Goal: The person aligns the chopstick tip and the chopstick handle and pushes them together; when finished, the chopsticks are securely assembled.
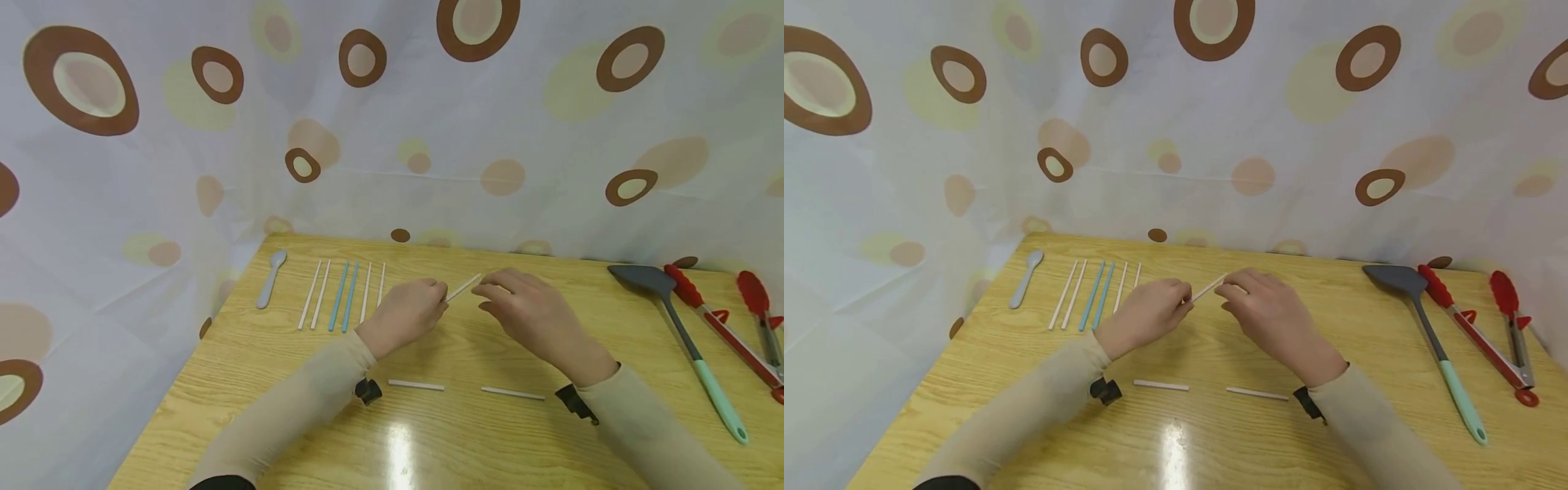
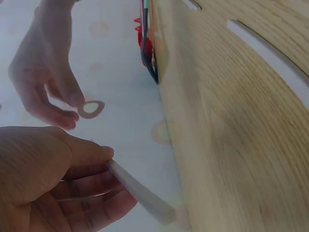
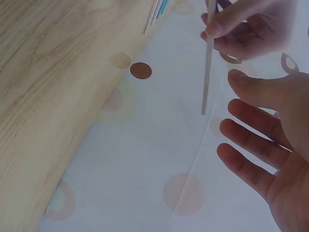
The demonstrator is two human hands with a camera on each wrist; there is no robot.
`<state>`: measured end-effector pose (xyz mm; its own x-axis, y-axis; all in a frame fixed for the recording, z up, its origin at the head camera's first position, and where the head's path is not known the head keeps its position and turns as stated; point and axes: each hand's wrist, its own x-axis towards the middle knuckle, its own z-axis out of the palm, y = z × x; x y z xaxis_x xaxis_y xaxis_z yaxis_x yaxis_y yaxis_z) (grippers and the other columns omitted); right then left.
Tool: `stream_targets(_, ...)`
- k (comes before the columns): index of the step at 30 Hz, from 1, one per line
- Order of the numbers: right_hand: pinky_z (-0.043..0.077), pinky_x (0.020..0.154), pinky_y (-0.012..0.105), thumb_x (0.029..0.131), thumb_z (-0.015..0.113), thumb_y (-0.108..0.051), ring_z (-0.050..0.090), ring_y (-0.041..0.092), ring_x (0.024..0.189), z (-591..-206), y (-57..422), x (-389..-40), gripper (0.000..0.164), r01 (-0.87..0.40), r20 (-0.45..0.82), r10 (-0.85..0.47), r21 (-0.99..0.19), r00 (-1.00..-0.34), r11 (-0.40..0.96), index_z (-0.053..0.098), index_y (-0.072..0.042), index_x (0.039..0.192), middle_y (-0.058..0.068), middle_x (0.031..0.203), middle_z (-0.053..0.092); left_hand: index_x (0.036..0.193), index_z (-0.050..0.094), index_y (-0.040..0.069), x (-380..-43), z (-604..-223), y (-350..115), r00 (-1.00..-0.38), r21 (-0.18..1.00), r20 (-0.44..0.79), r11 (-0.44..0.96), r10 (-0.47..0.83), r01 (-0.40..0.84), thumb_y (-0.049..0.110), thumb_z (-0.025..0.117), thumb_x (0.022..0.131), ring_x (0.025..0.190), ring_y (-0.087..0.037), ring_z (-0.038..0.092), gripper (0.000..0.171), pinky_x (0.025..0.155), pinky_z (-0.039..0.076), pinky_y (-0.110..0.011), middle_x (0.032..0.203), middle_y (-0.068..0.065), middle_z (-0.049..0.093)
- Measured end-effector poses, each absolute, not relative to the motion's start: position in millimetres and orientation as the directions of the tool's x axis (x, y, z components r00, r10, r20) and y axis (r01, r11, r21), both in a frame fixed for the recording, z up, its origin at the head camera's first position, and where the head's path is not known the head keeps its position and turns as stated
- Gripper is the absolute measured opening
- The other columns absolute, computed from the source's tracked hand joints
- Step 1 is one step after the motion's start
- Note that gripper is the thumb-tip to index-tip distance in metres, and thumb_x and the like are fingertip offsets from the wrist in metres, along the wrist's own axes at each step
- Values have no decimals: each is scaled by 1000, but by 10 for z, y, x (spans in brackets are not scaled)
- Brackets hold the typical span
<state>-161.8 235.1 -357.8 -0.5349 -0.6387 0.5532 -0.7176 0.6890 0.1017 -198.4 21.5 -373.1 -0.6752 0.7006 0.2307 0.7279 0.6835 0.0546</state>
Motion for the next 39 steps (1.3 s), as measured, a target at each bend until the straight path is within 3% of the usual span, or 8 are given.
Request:
stream_targets(5,49,66,31,70,78,-11,57,17,82,-3556,2469,-1594,29,-723,509,-649,73,-565,687,65,-11,96,2,94,57,84,58,10,-2148,-3812,134,-730,293,207,671,652,682,19,56,91,49,-3,47,12,43,38,-16,65,6,53)
stream_targets(9,49,60,30,69,78,-15,57,15,78,-3560,2562,-1551,29,-706,478,-643,65,-598,705,66,-13,94,0,92,58,81,56,9,-2260,-3855,73,-766,411,188,659,615,630,18,56,90,44,-4,47,13,39,38,-16,61,5,52)
stream_targets(16,46,54,25,73,76,-27,57,6,69,-3625,2594,-1414,26,-672,335,-628,-21,-703,740,66,-19,95,-5,91,59,72,53,6,-2411,-3975,-34,-834,516,119,684,539,516,12,56,89,41,-6,49,19,38,41,-17,58,0,52)
stream_targets(21,45,56,24,76,73,-31,56,5,72,-3639,2561,-1296,29,-633,124,-621,-141,-774,761,63,-22,102,-9,91,57,54,52,6,-2501,-4058,-92,-868,521,43,731,494,441,9,56,88,33,-10,44,34,36,38,-19,44,-1,48)
stream_targets(24,45,58,26,76,72,-31,56,8,76,-3655,2554,-1232,33,-611,16,-623,-215,-782,762,61,-22,106,-11,90,56,49,55,5,-2545,-4082,-129,-885,541,-48,757,463,366,11,56,89,34,-15,51,40,37,40,-19,41,-4,52)
stream_targets(28,46,60,27,74,74,-29,57,10,77,-3715,2556,-1163,36,-601,-49,-634,-273,-771,752,60,-19,107,-9,90,57,54,61,0,-2580,-4080,-159,-896,566,-134,775,423,281,10,56,89,43,-19,59,38,41,46,-21,48,-8,58)
stream_targets(33,46,59,28,72,76,-27,56,11,78,-3816,2545,-1097,35,-584,-90,-639,-324,-764,744,60,-18,101,-8,91,58,56,59,-1,-2610,-4096,-161,-913,565,-156,792,377,231,7,55,88,43,-18,60,34,41,47,-22,49,-9,59)
stream_targets(39,44,57,26,72,76,-23,52,5,72,-3930,2504,-1058,26,-564,-117,-635,-356,-764,745,60,-20,93,-10,86,54,82,59,-10,-2640,-4125,-162,-933,589,-161,790,322,171,1,53,86,43,-19,60,13,39,46,-24,51,-14,58)
